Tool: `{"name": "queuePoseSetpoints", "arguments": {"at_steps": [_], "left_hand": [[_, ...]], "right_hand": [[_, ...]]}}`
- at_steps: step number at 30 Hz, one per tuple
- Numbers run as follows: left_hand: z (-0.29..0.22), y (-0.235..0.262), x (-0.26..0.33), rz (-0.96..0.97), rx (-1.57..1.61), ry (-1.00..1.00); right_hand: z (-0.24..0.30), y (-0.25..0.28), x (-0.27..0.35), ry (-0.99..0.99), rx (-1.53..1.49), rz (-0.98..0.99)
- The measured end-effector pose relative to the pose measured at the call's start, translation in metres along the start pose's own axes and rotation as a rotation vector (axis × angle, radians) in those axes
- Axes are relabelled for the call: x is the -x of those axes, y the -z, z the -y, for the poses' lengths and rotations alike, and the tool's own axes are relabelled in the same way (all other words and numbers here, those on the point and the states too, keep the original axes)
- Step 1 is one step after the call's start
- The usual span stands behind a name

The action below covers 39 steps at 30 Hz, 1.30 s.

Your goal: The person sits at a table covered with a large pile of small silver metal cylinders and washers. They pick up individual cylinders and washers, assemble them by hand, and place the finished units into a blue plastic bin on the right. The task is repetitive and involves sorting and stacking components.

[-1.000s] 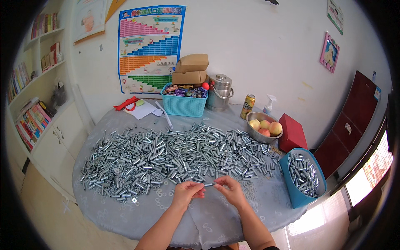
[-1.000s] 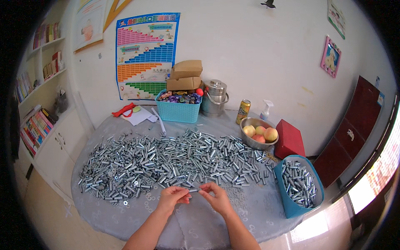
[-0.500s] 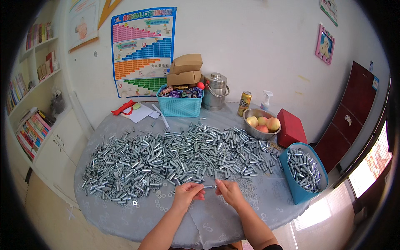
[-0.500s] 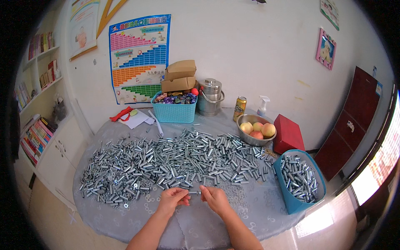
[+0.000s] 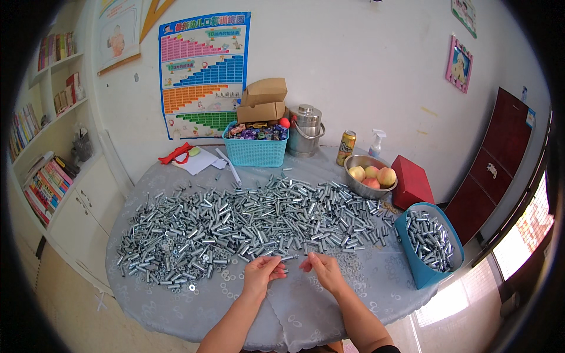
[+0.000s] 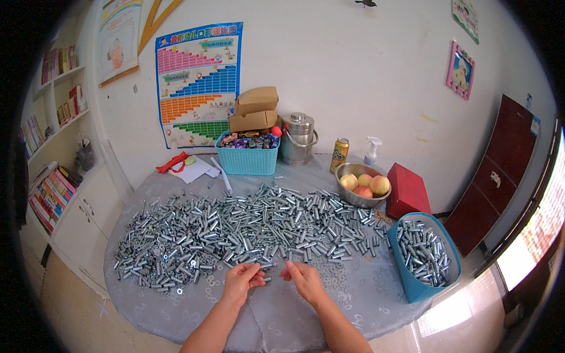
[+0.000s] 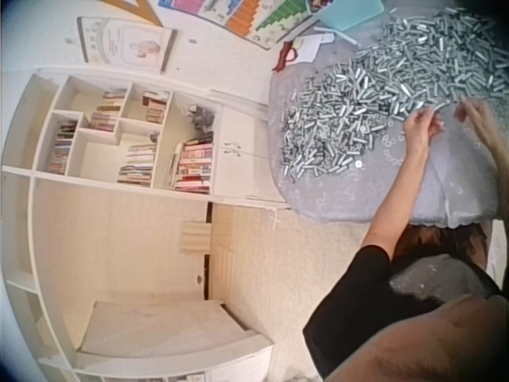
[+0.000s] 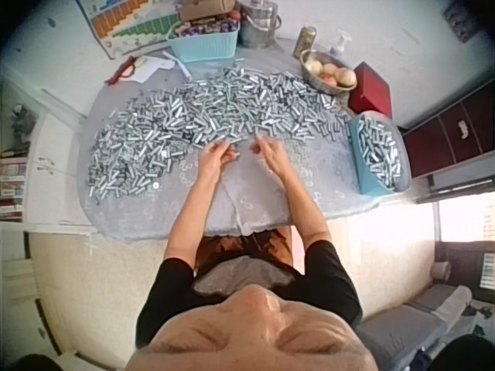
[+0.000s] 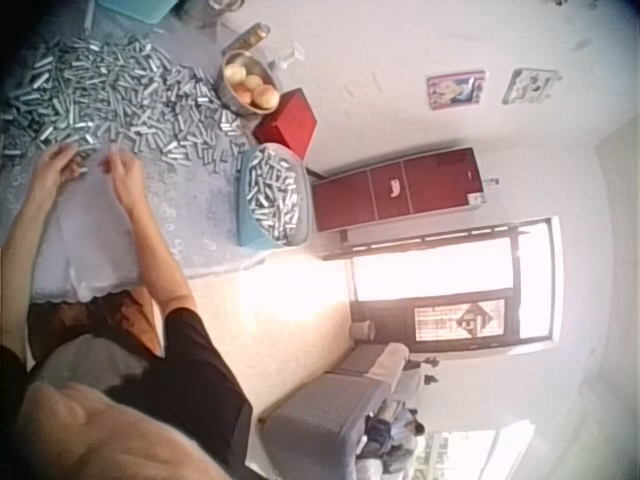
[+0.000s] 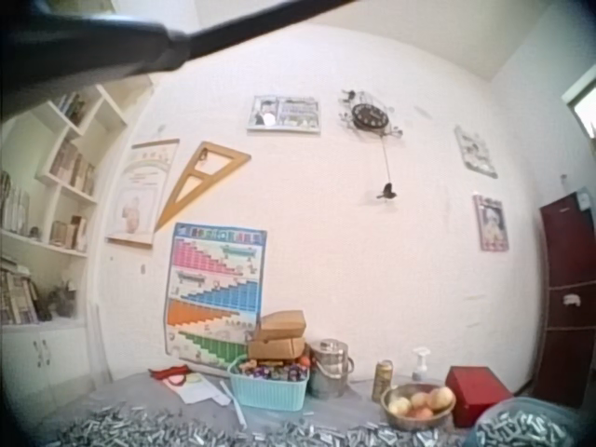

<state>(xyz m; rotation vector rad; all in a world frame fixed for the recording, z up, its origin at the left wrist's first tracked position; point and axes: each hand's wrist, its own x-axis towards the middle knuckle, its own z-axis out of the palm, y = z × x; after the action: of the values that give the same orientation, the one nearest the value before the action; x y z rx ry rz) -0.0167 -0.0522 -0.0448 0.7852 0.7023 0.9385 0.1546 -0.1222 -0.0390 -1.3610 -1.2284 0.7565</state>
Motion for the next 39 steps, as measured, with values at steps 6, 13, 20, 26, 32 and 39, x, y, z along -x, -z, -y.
{"name": "queuePoseSetpoints", "arguments": {"at_steps": [6,13,20,26,32,39], "left_hand": [[-0.002,-0.001,0.003,-0.020,-0.068,-0.015],[0.005,-0.008,0.005,0.077,-0.216,-0.073],[-0.001,-0.013,0.007,0.082,-0.204,-0.054],[-0.002,-0.005,0.004,0.015,-0.213,-0.027],[0.000,-0.004,0.003,0.037,-0.218,-0.012],[0.000,-0.004,-0.001,0.043,-0.225,0.011]], "right_hand": [[0.000,0.002,-0.002,0.010,-0.013,0.012],[0.010,-0.007,-0.003,0.164,0.117,0.100],[0.036,0.042,-0.001,0.106,0.305,-0.143],[0.023,0.194,0.030,0.094,0.602,-0.838],[0.024,0.299,0.102,-0.172,1.136,-1.275],[0.006,0.308,0.106,0.055,1.125,-1.116]]}}
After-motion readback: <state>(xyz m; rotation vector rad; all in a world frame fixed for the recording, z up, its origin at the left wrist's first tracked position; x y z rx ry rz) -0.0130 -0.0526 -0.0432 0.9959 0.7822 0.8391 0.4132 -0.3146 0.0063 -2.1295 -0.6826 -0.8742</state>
